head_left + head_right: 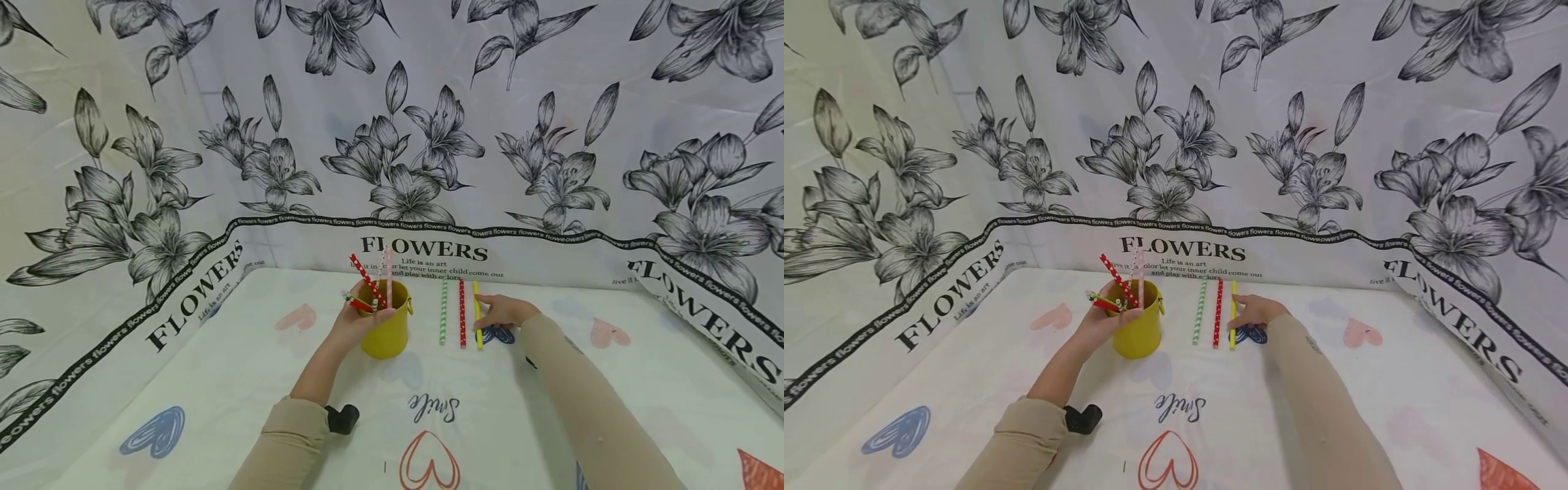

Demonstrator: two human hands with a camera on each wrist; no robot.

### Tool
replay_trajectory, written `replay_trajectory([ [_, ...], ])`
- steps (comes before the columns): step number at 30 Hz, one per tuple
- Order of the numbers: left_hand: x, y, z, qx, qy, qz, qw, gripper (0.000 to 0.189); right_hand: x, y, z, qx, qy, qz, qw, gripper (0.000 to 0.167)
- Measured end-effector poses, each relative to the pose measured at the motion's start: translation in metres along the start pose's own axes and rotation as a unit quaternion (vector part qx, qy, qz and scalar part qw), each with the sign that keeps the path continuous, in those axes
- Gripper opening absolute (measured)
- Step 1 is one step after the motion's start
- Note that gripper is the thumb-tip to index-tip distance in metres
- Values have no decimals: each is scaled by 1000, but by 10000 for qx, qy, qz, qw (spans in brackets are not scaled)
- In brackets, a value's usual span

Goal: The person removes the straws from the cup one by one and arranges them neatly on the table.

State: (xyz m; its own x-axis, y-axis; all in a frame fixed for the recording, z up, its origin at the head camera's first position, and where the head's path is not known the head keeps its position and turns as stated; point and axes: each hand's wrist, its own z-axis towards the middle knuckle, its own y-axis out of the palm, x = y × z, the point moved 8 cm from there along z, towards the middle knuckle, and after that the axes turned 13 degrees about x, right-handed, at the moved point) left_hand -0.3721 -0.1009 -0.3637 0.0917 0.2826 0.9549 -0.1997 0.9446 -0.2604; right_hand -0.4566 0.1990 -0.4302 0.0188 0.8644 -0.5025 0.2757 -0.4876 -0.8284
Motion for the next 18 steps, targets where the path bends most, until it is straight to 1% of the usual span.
replay_trajectory([
  [3,0,-1,0,39,-3,59,10000,77,0,0,1,-21,-1,10,10000,91],
  [7,0,0,0,7,-6,52,10000,77,1,0,1,-47,72,94,9999,90],
  [10,0,1,0,-22,5,-30,10000,77,2,0,1,-53,92,179,9998,90],
  [14,0,2,0,-73,41,-118,9999,76,1,0,-1,-63,67,339,9994,92],
  [18,0,1,-1,-80,37,-74,9999,78,1,0,-6,-89,87,597,9981,94],
])
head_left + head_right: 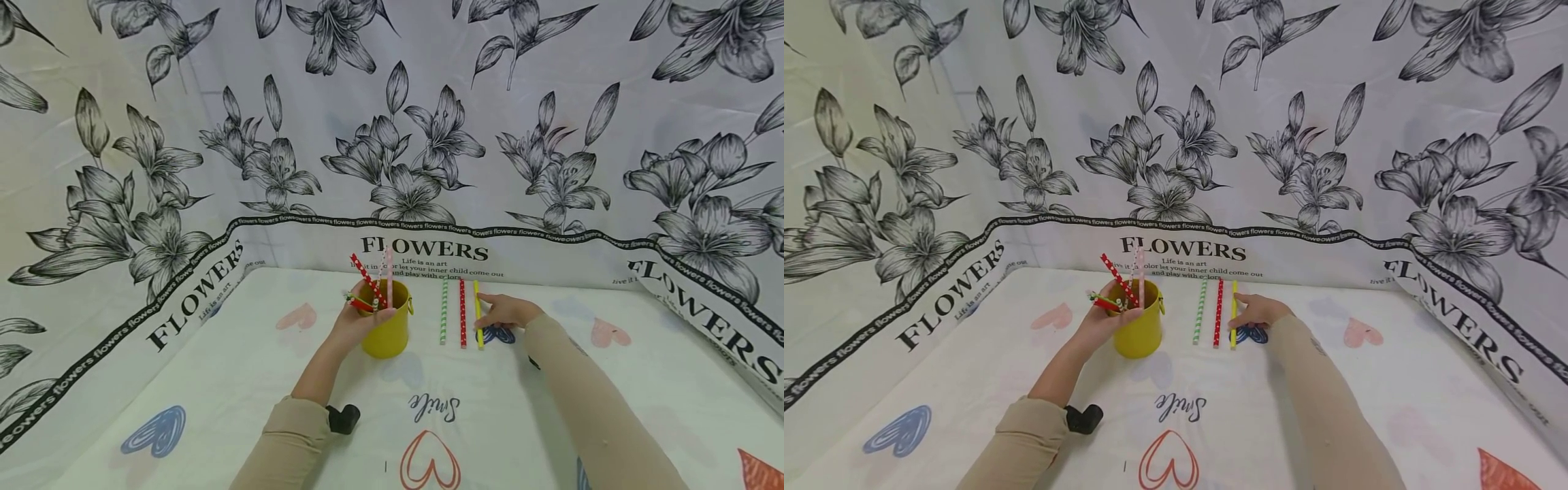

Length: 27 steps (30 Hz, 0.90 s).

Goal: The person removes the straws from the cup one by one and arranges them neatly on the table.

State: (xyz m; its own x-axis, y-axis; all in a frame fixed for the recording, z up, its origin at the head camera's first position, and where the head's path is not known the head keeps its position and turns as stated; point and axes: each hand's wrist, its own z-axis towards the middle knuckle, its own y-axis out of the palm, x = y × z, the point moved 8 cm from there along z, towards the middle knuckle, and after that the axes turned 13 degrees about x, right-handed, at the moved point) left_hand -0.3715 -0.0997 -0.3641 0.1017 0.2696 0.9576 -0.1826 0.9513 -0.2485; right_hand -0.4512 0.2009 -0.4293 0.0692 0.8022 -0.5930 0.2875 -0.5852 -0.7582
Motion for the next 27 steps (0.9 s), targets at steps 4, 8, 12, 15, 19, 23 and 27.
replay_trajectory([
  [4,0,-3,0,80,0,94,9999,78,-1,1,-3,-45,-74,222,9997,95],
  [8,-1,-1,1,91,0,151,9998,79,2,0,-7,-3,-300,301,9991,95],
  [12,-1,1,1,81,-56,182,9998,81,0,-2,-17,48,-546,131,9984,92],
  [15,-1,0,0,87,-96,211,9997,82,-5,-2,-25,110,-660,31,9978,88],
  [19,1,-2,0,108,-48,126,9999,78,-11,-4,-33,293,-819,155,9961,83],
  [23,3,-2,0,93,7,88,9999,77,-15,-5,-40,438,-839,411,9947,77],
  [27,-1,-1,2,54,-38,105,9999,78,-22,-4,-48,613,-745,706,9928,69],
])
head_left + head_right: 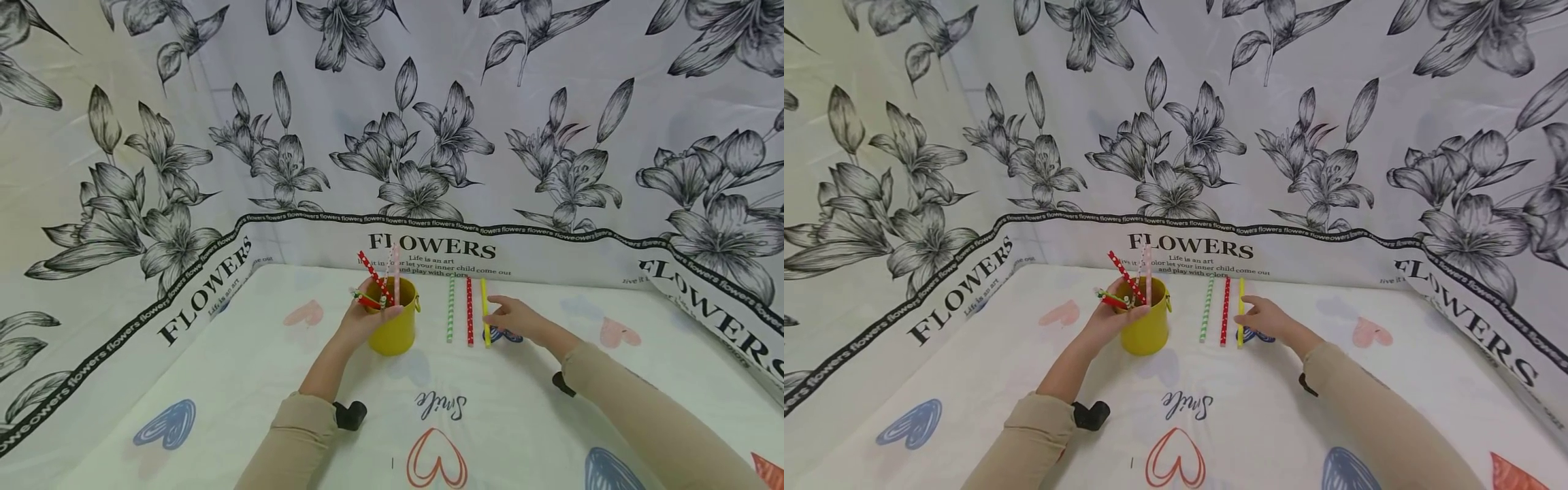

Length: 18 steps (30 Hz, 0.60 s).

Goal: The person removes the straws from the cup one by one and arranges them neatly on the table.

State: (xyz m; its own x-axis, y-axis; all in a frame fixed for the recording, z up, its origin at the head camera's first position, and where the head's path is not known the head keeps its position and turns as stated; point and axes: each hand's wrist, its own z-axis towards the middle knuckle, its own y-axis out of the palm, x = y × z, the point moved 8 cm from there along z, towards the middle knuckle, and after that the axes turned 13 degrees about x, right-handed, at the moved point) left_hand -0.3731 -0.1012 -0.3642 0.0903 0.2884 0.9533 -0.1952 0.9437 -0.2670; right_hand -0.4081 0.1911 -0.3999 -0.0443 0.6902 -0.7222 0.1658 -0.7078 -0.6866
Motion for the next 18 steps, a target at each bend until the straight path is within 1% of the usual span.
replay_trajectory([
  [4,-1,0,0,21,-28,-24,10000,79,-16,1,-3,250,-87,373,9990,62],
  [6,0,-1,0,19,-10,-38,10000,78,-27,3,-3,301,-209,566,9977,62],
  [8,1,-1,-1,13,10,-53,10000,78,-35,6,-2,360,-223,813,9958,61],
  [14,2,-1,0,-23,-23,-90,10000,77,-64,22,3,496,-314,1704,9836,60],
  [18,2,0,-1,-26,-30,-129,9999,76,-82,31,8,601,-459,1933,9782,67],
])
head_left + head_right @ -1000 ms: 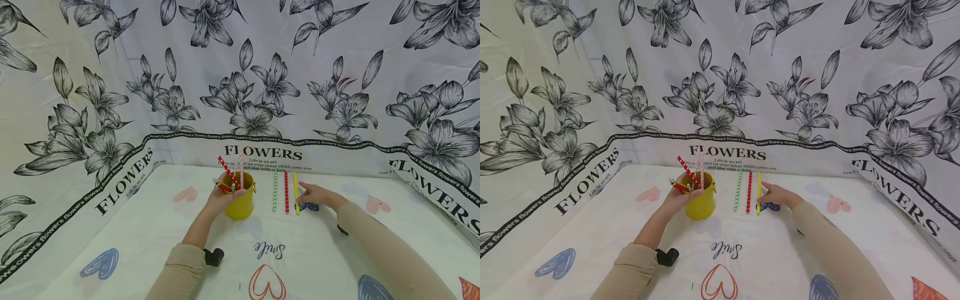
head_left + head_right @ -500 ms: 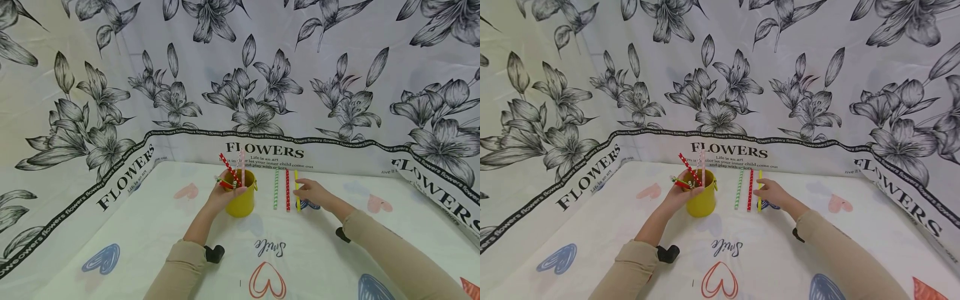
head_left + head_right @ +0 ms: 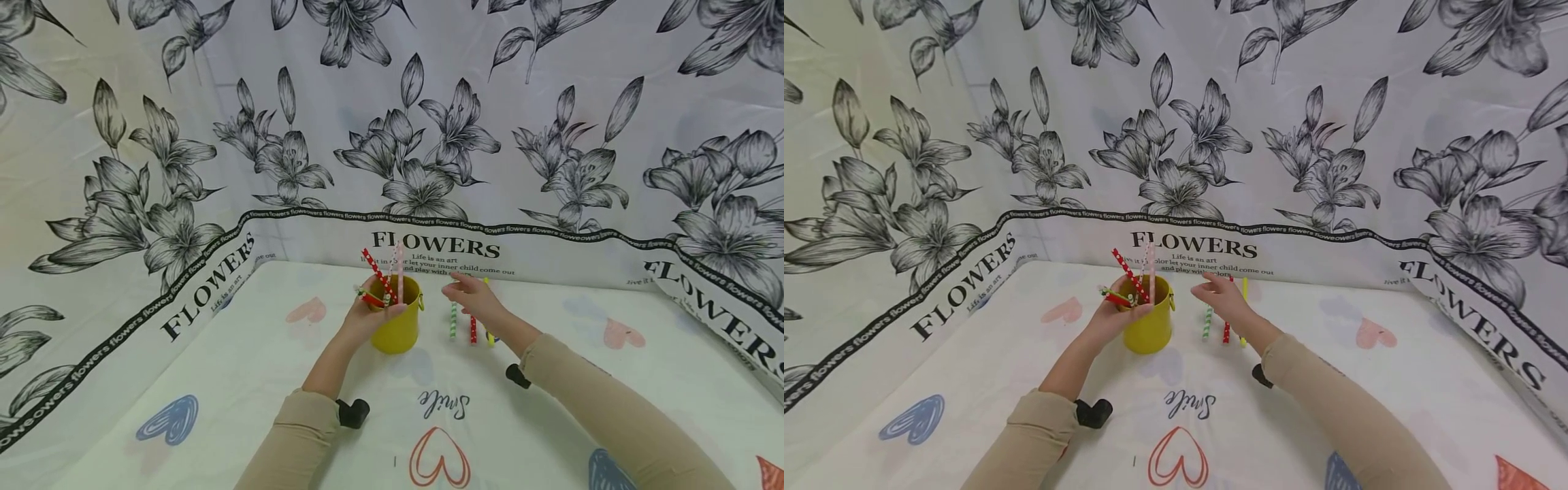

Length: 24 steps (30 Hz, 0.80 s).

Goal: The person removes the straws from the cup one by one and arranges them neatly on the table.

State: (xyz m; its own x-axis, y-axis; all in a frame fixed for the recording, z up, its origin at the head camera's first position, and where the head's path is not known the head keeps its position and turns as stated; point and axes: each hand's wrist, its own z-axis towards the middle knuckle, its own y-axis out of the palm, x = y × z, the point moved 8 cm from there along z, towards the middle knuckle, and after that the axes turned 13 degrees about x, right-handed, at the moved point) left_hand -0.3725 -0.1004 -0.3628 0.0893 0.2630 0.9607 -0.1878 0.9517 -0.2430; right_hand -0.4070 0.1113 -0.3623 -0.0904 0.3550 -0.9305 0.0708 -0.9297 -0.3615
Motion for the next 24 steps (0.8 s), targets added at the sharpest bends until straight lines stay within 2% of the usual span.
replay_trajectory([
  [8,-2,-1,-2,89,-12,-72,9999,78,-15,29,15,99,343,615,9975,67],
  [16,0,0,-4,62,16,-60,10000,79,-33,51,32,87,398,732,9965,70],
  [24,0,-2,-5,25,-55,36,10000,80,-38,65,44,280,502,774,9953,70],
])
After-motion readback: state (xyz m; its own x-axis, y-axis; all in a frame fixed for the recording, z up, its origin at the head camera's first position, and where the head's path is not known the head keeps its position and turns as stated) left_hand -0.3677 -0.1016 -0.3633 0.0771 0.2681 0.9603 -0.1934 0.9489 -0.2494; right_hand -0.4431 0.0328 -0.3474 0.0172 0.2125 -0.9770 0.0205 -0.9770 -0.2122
